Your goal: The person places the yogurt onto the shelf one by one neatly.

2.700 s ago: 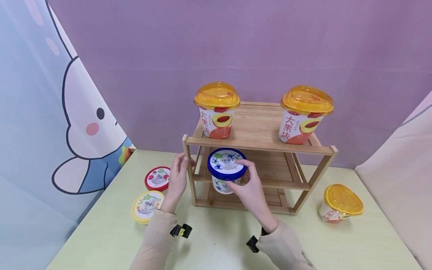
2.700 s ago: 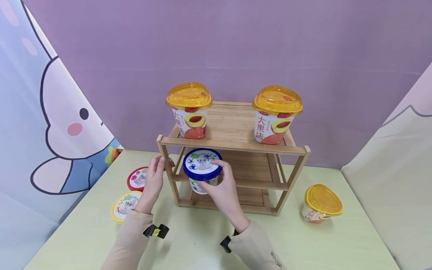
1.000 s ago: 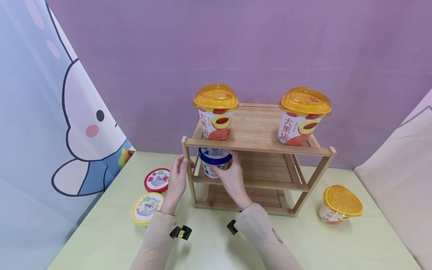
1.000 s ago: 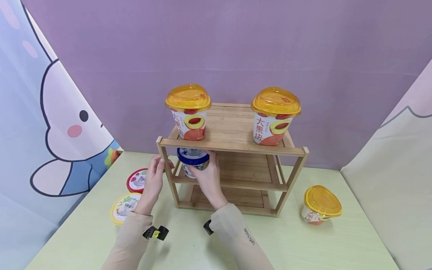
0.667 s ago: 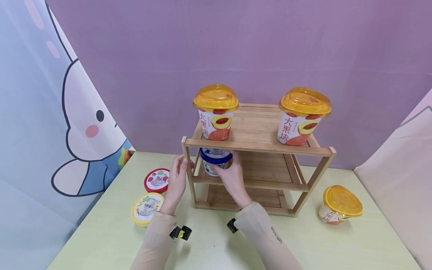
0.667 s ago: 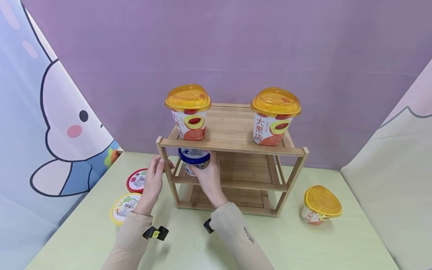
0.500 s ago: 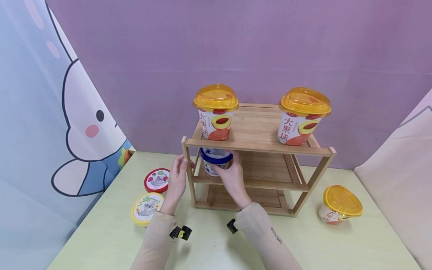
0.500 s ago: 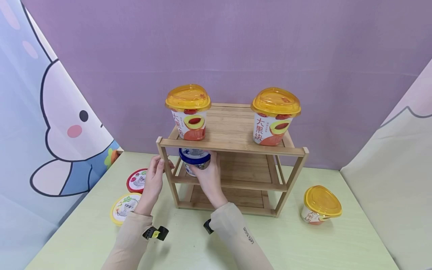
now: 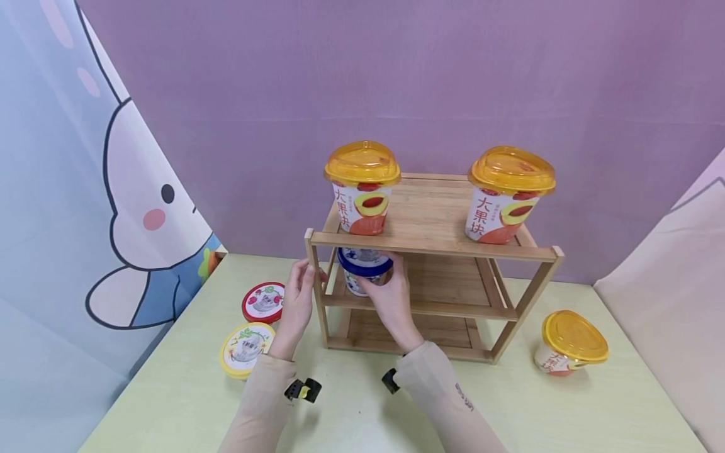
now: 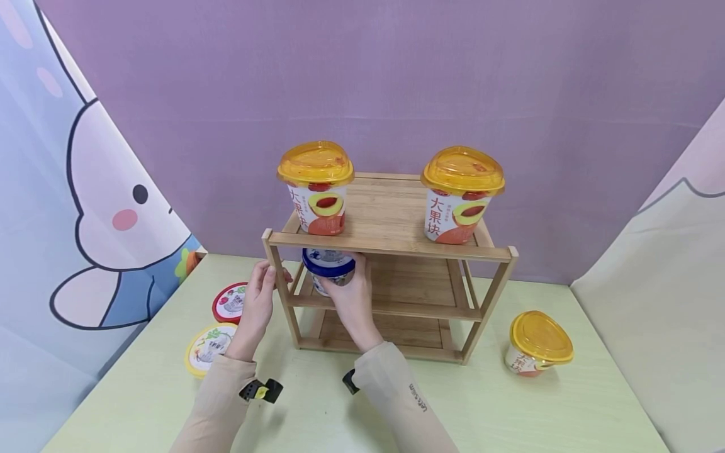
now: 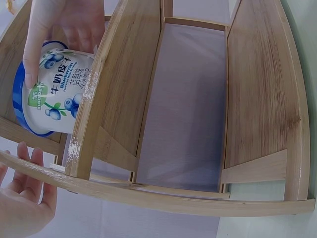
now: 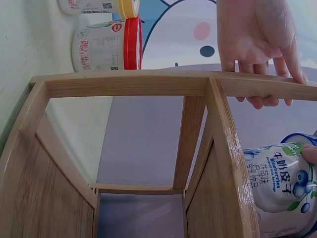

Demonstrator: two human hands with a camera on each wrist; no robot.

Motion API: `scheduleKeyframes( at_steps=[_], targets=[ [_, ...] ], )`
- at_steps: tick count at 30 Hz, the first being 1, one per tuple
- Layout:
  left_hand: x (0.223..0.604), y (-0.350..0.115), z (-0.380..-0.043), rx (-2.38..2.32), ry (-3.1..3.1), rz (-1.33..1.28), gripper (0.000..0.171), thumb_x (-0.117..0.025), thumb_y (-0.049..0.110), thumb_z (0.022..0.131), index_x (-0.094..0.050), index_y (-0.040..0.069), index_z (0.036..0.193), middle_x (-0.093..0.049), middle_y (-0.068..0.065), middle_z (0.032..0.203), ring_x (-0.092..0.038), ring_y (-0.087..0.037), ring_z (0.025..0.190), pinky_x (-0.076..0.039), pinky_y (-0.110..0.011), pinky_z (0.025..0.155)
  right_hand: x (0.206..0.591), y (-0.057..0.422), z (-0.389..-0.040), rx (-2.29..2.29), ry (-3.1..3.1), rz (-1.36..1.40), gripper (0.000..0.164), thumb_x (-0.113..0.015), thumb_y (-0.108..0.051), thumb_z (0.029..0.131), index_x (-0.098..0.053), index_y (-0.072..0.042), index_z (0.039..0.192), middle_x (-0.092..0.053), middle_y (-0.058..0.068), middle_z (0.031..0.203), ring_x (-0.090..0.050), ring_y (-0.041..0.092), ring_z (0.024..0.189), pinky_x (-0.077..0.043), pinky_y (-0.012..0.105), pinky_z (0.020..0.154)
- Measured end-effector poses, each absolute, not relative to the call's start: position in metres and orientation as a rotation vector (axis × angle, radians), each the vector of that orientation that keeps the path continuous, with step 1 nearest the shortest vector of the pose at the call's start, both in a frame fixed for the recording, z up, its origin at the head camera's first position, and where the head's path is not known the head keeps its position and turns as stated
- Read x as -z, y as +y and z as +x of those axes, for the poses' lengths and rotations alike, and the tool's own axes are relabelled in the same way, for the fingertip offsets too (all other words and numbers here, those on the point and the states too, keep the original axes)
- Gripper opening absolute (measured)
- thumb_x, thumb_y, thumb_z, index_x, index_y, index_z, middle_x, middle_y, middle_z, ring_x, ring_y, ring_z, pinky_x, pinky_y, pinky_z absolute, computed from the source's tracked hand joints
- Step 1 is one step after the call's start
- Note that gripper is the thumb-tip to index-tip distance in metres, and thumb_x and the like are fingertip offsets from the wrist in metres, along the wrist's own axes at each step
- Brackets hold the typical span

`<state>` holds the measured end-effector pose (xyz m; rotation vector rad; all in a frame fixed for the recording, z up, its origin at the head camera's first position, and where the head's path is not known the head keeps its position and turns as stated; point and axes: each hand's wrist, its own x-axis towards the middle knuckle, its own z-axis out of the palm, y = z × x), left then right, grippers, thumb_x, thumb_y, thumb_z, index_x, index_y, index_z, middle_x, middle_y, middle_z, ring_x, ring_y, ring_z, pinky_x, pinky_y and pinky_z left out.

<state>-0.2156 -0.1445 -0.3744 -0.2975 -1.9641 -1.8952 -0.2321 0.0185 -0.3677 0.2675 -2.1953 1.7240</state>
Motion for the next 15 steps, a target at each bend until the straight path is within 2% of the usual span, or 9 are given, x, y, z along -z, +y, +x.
scheduleKeyframes(
  at_steps=[15],
  targets=[
    [0.3768,-0.1455,-0.2171,1.877,-1.986,-0.289,0.028,-0.033,0.017,0.097,-0.041,-0.003,0.114,-0.053,-0.007,0.086,-0.051,-0.019,0.088,-0.037,-0.035,0.084,0.3692,0.0206,-0.2291,-1.681,-2.204,0.294,0.062,-0.071,-0.019,0.075,-0.034,-0.011,0.124,-0.035,0.013,0.127,-0.036,0.026,0.119,-0.031,0.039,0.098]
  ],
)
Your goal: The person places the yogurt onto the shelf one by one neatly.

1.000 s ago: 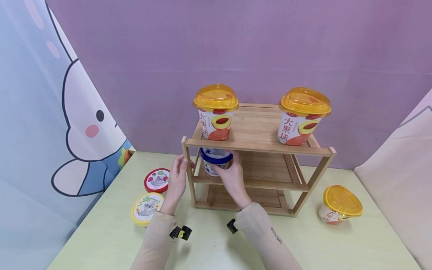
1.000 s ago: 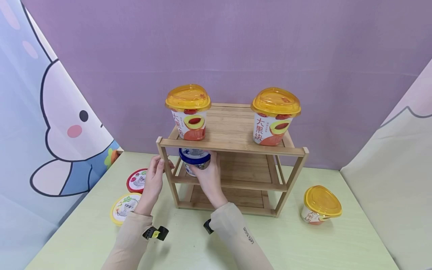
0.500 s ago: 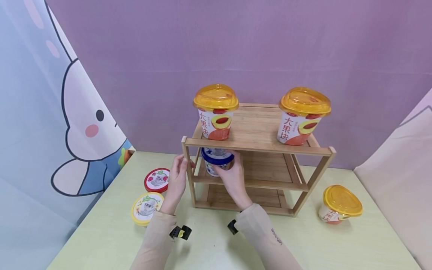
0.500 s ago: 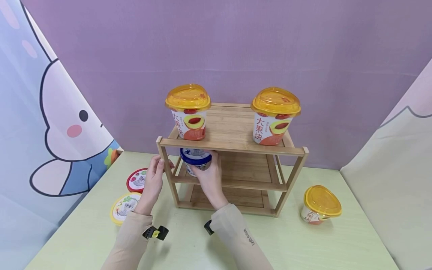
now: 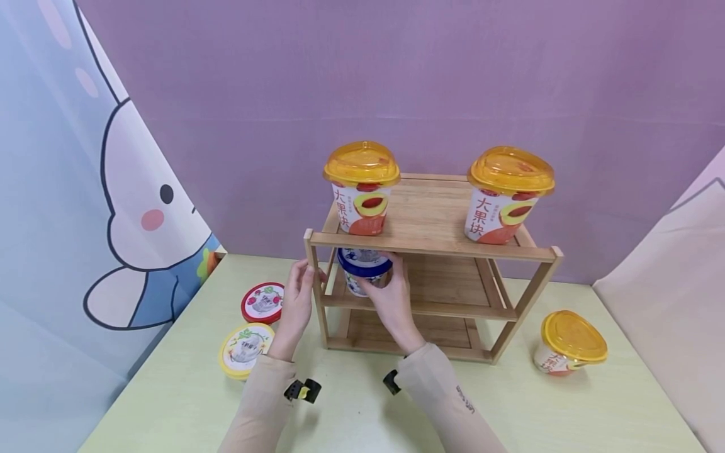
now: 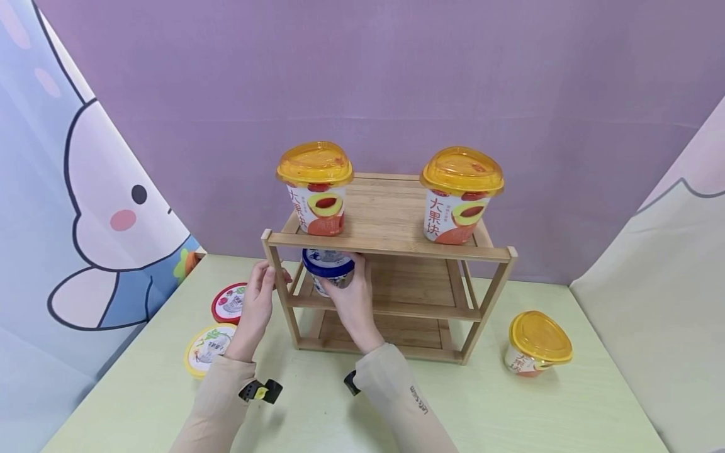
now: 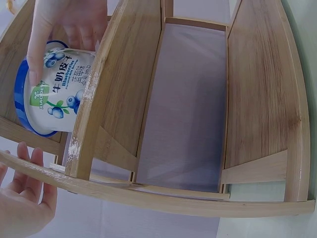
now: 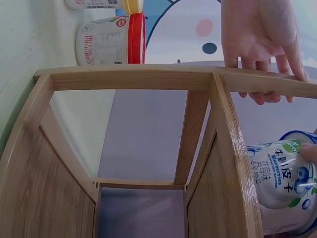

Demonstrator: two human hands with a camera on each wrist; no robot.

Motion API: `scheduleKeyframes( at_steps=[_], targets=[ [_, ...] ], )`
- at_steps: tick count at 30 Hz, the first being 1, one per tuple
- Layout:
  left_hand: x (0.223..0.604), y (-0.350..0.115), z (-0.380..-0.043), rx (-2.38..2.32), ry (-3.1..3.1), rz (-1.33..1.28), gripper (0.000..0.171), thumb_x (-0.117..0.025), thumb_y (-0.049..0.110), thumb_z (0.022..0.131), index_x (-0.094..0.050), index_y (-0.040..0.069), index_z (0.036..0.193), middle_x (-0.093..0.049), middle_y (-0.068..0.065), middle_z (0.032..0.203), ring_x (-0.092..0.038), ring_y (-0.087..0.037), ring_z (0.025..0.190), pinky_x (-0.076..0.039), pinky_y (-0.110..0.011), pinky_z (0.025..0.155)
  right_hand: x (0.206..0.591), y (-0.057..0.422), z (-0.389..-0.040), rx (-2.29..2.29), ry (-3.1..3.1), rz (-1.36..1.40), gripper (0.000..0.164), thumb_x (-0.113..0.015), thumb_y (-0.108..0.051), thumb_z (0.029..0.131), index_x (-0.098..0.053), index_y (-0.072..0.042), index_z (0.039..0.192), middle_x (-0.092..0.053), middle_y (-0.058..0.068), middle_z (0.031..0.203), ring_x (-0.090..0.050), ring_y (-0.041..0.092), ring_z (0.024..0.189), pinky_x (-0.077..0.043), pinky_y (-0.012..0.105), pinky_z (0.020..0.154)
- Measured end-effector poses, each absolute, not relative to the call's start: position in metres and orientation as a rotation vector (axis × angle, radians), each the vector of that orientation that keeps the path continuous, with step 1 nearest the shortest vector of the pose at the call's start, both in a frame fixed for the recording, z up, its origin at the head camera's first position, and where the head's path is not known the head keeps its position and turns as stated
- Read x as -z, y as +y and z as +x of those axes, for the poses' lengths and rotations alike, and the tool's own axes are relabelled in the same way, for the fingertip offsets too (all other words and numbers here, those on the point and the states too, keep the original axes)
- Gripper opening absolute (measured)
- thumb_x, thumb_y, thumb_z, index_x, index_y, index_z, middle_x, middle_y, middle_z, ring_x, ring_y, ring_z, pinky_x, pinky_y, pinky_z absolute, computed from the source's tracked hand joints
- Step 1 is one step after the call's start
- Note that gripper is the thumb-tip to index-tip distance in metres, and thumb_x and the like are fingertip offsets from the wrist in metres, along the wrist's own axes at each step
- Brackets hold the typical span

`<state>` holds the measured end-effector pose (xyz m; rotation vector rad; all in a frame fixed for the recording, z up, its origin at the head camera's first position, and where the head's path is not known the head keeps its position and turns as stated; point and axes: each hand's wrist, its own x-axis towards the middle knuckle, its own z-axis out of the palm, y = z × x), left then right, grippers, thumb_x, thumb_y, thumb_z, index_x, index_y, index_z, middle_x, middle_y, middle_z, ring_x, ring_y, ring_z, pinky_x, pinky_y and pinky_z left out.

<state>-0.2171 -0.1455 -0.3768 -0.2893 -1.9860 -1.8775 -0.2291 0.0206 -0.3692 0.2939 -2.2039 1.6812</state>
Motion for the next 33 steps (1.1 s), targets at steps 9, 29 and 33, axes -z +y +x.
scheduleKeyframes(
  at_steps=[9,29,33],
  targets=[
    [0.377,-0.146,-0.217,1.848,-2.003,-0.281,0.028,-0.033,0.017,0.097,-0.041,-0.003,0.115,-0.055,-0.005,0.085,-0.052,-0.016,0.087,-0.038,-0.033,0.082,0.373,0.026,-0.226,-1.67,-2.184,0.343,0.065,-0.069,-0.018,0.077,-0.033,-0.011,0.131,-0.037,0.013,0.126,-0.039,0.026,0.117,-0.033,0.041,0.096],
    [0.378,-0.145,-0.218,1.86,-1.979,-0.293,0.027,-0.033,0.015,0.097,-0.041,-0.005,0.113,-0.054,-0.004,0.083,-0.051,-0.013,0.085,-0.038,-0.03,0.081,0.379,0.058,-0.198,-1.483,-2.083,0.431,0.05,-0.065,-0.016,0.08,-0.044,-0.008,0.124,-0.048,0.013,0.121,-0.044,0.03,0.112,-0.033,0.045,0.094],
    [0.378,-0.145,-0.217,1.858,-1.992,-0.278,0.027,-0.033,0.019,0.097,-0.041,-0.002,0.112,-0.054,-0.003,0.084,-0.052,-0.016,0.086,-0.038,-0.031,0.081,0.381,0.065,-0.193,-1.423,-2.11,0.44,0.045,-0.065,-0.012,0.08,-0.046,-0.005,0.121,-0.049,0.012,0.119,-0.044,0.028,0.111,-0.034,0.043,0.094]
  ],
)
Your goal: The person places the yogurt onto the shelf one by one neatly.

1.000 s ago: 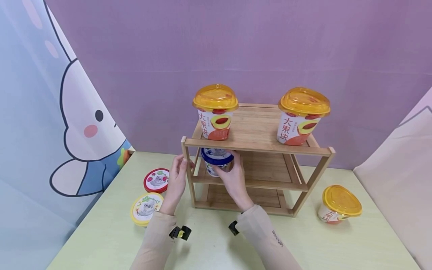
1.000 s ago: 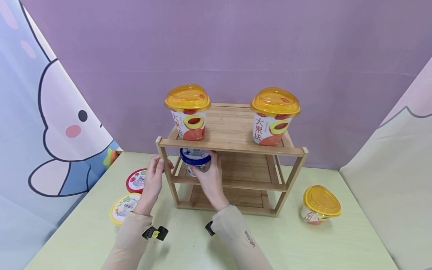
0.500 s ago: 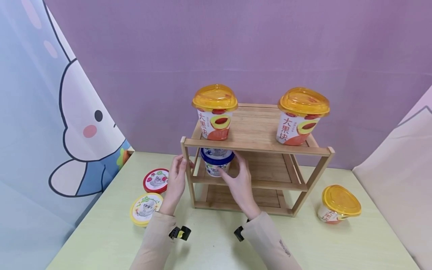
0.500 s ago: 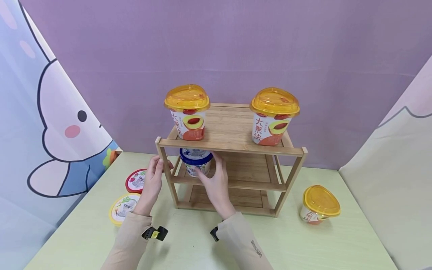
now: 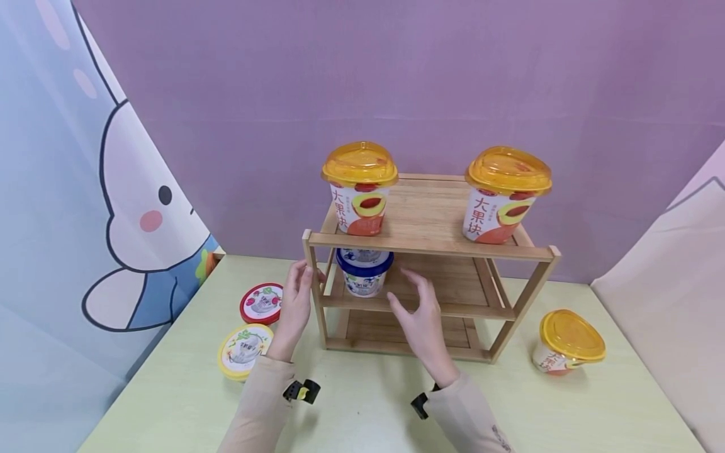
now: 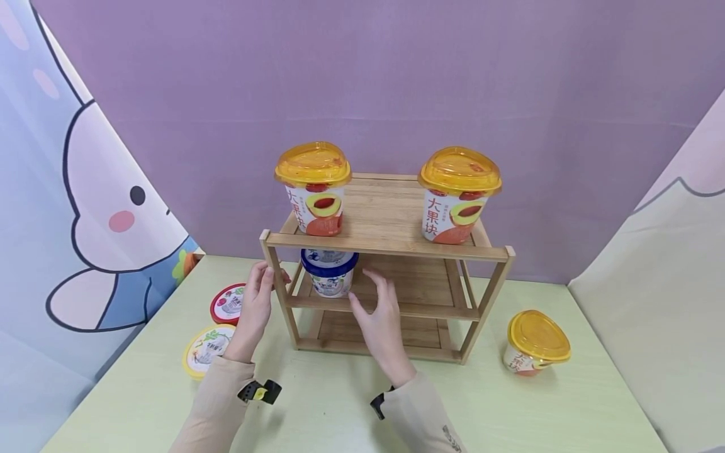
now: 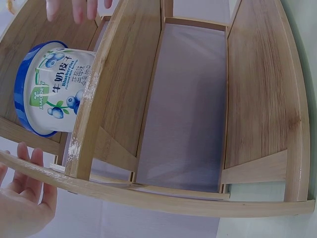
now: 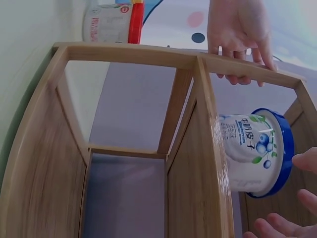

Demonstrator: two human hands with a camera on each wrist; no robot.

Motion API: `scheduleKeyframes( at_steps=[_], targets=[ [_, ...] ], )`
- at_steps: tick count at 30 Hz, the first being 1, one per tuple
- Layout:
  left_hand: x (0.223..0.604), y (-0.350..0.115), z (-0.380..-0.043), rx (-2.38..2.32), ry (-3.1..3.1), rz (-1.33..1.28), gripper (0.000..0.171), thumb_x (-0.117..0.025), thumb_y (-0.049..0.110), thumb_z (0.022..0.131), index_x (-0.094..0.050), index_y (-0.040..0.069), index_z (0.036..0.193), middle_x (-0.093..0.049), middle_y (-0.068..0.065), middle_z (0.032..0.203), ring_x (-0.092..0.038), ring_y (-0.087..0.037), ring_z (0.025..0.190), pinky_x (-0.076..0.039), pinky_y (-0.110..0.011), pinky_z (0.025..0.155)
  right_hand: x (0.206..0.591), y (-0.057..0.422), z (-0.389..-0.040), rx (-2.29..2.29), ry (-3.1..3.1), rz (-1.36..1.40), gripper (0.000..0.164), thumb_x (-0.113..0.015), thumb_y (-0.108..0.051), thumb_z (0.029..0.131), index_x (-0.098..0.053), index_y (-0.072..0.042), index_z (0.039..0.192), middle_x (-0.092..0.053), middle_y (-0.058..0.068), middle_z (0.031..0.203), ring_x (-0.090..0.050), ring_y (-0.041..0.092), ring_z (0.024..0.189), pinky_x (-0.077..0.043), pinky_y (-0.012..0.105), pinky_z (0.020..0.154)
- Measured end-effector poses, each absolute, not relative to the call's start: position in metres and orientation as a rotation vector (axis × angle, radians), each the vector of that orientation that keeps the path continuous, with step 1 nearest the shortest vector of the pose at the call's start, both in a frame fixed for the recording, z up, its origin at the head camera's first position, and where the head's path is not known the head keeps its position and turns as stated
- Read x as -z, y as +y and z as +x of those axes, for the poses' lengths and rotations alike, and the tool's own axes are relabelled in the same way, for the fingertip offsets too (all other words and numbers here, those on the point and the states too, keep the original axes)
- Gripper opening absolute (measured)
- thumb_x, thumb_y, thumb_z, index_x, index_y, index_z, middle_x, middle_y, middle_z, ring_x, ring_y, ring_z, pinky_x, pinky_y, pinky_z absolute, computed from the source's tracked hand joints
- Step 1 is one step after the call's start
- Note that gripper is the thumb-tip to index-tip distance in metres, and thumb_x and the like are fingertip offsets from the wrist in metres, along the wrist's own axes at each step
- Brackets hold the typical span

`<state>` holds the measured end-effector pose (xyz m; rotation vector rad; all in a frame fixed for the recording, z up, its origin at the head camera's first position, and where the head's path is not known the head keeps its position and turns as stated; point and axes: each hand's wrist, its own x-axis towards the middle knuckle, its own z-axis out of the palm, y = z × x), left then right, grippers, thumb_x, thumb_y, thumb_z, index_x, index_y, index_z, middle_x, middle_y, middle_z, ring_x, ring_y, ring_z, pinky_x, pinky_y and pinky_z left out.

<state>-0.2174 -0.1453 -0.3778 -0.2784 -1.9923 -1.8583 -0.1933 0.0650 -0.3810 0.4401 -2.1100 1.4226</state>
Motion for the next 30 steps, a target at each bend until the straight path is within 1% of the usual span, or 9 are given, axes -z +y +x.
scheduleKeyframes(
  at_steps=[3,9,14,19,21,23,26,28,30],
  targets=[
    [0.378,-0.145,-0.218,1.858,-1.992,-0.278,0.028,-0.034,0.019,0.097,-0.042,-0.003,0.112,-0.054,-0.004,0.084,-0.052,-0.018,0.086,-0.039,-0.032,0.081,0.383,0.07,-0.19,-1.365,-2.154,0.447,0.043,-0.064,-0.01,0.081,-0.047,-0.004,0.12,-0.049,0.011,0.117,-0.045,0.024,0.111,-0.034,0.042,0.094],
    [0.379,-0.146,-0.218,1.843,-2.003,-0.265,0.028,-0.034,0.018,0.097,-0.043,-0.003,0.112,-0.054,-0.006,0.084,-0.052,-0.019,0.087,-0.039,-0.033,0.081,0.387,0.082,-0.183,-1.27,-2.202,0.524,0.036,-0.062,-0.007,0.081,-0.051,-0.003,0.115,-0.052,0.009,0.111,-0.049,0.022,0.106,-0.038,0.041,0.09],
    [0.378,-0.146,-0.218,1.849,-2.01,-0.265,0.029,-0.034,0.02,0.097,-0.042,-0.002,0.113,-0.054,-0.006,0.085,-0.052,-0.019,0.087,-0.038,-0.034,0.082,0.391,0.095,-0.178,-1.162,-2.198,0.579,0.029,-0.065,-0.002,0.078,-0.057,-0.005,0.106,-0.056,0.008,0.105,-0.053,0.021,0.1,-0.042,0.038,0.085],
    [0.378,-0.145,-0.218,1.857,-1.994,-0.281,0.028,-0.033,0.019,0.097,-0.042,-0.003,0.113,-0.054,-0.005,0.084,-0.052,-0.017,0.086,-0.038,-0.032,0.081,0.393,0.11,-0.172,-1.082,-2.207,0.609,0.027,-0.066,0.001,0.075,-0.059,-0.005,0.1,-0.057,0.011,0.104,-0.055,0.024,0.098,-0.045,0.038,0.082],
    [0.378,-0.145,-0.218,1.859,-1.993,-0.283,0.028,-0.033,0.018,0.097,-0.042,-0.003,0.113,-0.054,-0.005,0.084,-0.052,-0.017,0.086,-0.038,-0.032,0.081,0.395,0.117,-0.169,-1.051,-2.213,0.612,0.027,-0.066,0.002,0.074,-0.06,-0.005,0.099,-0.058,0.012,0.104,-0.055,0.024,0.098,-0.046,0.035,0.079],
    [0.378,-0.145,-0.218,1.858,-1.996,-0.281,0.028,-0.034,0.019,0.097,-0.041,-0.003,0.113,-0.054,-0.005,0.084,-0.051,-0.017,0.086,-0.038,-0.032,0.081,0.396,0.125,-0.166,-1.02,-2.213,0.616,0.027,-0.067,0.004,0.073,-0.06,-0.004,0.098,-0.059,0.011,0.102,-0.056,0.024,0.097,-0.045,0.027,0.081],
    [0.378,-0.145,-0.217,1.854,-2.003,-0.275,0.029,-0.034,0.02,0.097,-0.042,-0.003,0.113,-0.054,-0.006,0.084,-0.051,-0.016,0.086,-0.038,-0.033,0.082,0.397,0.136,-0.163,-0.981,-2.197,0.625,0.029,-0.068,0.007,0.07,-0.061,-0.002,0.096,-0.061,0.009,0.098,-0.056,0.024,0.095,-0.039,0.014,0.084],
    [0.378,-0.145,-0.217,1.852,-1.997,-0.281,0.029,-0.033,0.019,0.097,-0.042,-0.004,0.113,-0.053,-0.007,0.084,-0.051,-0.013,0.086,-0.038,-0.033,0.082,0.397,0.144,-0.161,-0.96,-2.191,0.619,0.028,-0.068,0.008,0.069,-0.061,-0.002,0.095,-0.062,0.007,0.095,-0.057,0.023,0.092,-0.034,0.009,0.087],
    [0.378,-0.146,-0.217,1.855,-1.987,-0.29,0.029,-0.033,0.018,0.097,-0.041,-0.004,0.113,-0.053,-0.007,0.084,-0.051,-0.01,0.085,-0.037,-0.032,0.082,0.397,0.15,-0.159,-0.938,-2.189,0.606,0.027,-0.067,0.009,0.069,-0.061,-0.002,0.093,-0.063,0.007,0.094,-0.058,0.023,0.089,-0.033,0.007,0.086]
  ],
)
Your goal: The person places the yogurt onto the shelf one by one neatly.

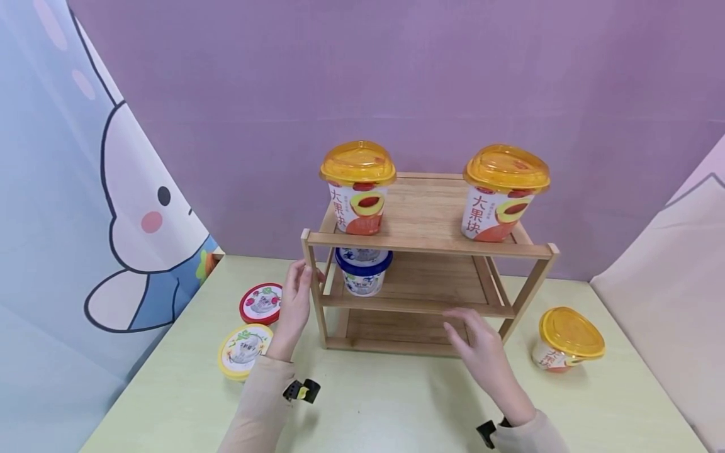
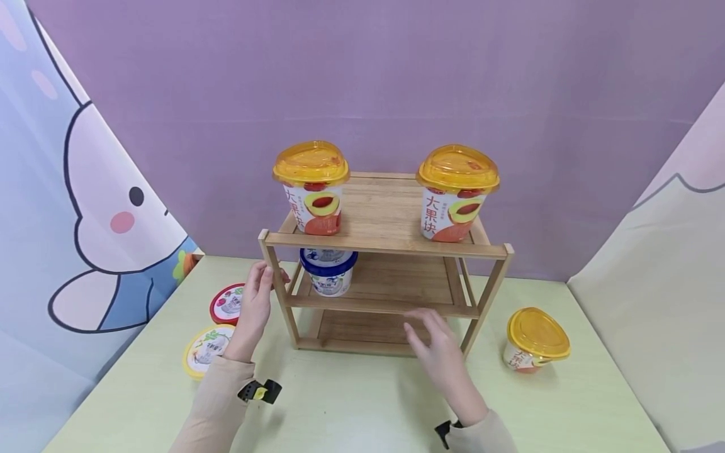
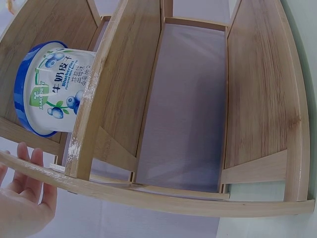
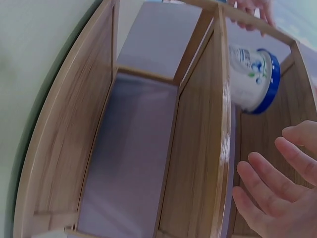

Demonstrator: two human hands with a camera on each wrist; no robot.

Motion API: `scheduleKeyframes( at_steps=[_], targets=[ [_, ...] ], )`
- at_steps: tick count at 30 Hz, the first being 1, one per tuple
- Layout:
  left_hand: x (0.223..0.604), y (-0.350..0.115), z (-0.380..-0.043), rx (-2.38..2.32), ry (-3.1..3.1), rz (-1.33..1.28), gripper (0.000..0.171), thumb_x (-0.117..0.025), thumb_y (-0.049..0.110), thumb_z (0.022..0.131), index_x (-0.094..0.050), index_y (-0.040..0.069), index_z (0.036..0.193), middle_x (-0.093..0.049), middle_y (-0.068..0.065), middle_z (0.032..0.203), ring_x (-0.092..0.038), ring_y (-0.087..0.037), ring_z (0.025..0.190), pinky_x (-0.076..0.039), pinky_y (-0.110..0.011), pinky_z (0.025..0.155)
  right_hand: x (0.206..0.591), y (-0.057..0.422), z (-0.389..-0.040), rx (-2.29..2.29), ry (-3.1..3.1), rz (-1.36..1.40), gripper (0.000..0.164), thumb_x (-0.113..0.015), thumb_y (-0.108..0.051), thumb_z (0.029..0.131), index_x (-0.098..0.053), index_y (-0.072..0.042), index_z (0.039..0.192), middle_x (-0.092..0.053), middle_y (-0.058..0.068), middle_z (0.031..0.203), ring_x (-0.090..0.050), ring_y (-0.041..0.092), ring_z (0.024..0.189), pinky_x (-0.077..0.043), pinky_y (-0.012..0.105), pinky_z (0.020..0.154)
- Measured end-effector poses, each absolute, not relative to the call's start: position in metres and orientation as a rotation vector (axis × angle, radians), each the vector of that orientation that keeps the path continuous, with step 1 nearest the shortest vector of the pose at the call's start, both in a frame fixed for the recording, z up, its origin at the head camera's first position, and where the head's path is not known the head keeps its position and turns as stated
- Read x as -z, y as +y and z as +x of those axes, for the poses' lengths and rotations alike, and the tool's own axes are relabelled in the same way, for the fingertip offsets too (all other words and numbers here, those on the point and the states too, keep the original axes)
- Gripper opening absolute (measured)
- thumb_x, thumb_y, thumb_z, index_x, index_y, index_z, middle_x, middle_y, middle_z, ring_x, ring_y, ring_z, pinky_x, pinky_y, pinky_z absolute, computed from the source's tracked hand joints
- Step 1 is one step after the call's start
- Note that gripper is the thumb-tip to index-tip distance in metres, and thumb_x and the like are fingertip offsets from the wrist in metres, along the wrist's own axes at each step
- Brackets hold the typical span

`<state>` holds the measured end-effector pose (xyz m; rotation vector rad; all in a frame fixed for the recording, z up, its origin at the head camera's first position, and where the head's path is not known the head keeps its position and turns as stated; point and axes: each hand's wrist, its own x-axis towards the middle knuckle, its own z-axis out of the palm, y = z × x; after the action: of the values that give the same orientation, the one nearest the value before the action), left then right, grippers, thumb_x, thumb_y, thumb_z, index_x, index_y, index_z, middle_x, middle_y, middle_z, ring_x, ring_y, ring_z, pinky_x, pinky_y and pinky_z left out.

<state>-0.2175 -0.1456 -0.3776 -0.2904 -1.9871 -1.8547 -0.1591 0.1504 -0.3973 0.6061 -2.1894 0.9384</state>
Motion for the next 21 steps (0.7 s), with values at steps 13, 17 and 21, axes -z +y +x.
scheduleKeyframes(
  at_steps=[13,17,21],
  targets=[
    [0.377,-0.145,-0.218,1.858,-1.985,-0.265,0.029,-0.034,0.017,0.097,-0.041,-0.005,0.113,-0.054,-0.004,0.083,-0.052,-0.017,0.085,-0.039,-0.029,0.08,0.408,0.195,-0.145,-0.85,-2.242,0.497,0.031,-0.068,0.012,0.063,-0.062,-0.003,0.09,-0.064,0.007,0.086,-0.056,0.006,0.078,-0.036,0.004,0.075],
    [0.378,-0.145,-0.217,1.861,-1.984,-0.261,0.027,-0.033,0.016,0.097,-0.041,-0.004,0.113,-0.054,-0.007,0.084,-0.052,-0.021,0.086,-0.039,-0.027,0.08,0.411,0.209,-0.141,-0.842,-2.245,0.478,0.031,-0.067,0.015,0.062,-0.062,-0.001,0.089,-0.063,0.006,0.08,-0.054,0.001,0.076,-0.035,0.003,0.075],
    [0.377,-0.145,-0.217,1.858,-1.988,-0.261,0.027,-0.033,0.015,0.097,-0.042,-0.005,0.113,-0.055,-0.009,0.085,-0.053,-0.022,0.087,-0.039,-0.028,0.08,0.413,0.223,-0.138,-0.826,-2.248,0.452,0.028,-0.066,0.015,0.063,-0.062,0.001,0.086,-0.064,0.009,0.081,-0.05,-0.008,0.081,-0.03,0.002,0.08]
  ],
)
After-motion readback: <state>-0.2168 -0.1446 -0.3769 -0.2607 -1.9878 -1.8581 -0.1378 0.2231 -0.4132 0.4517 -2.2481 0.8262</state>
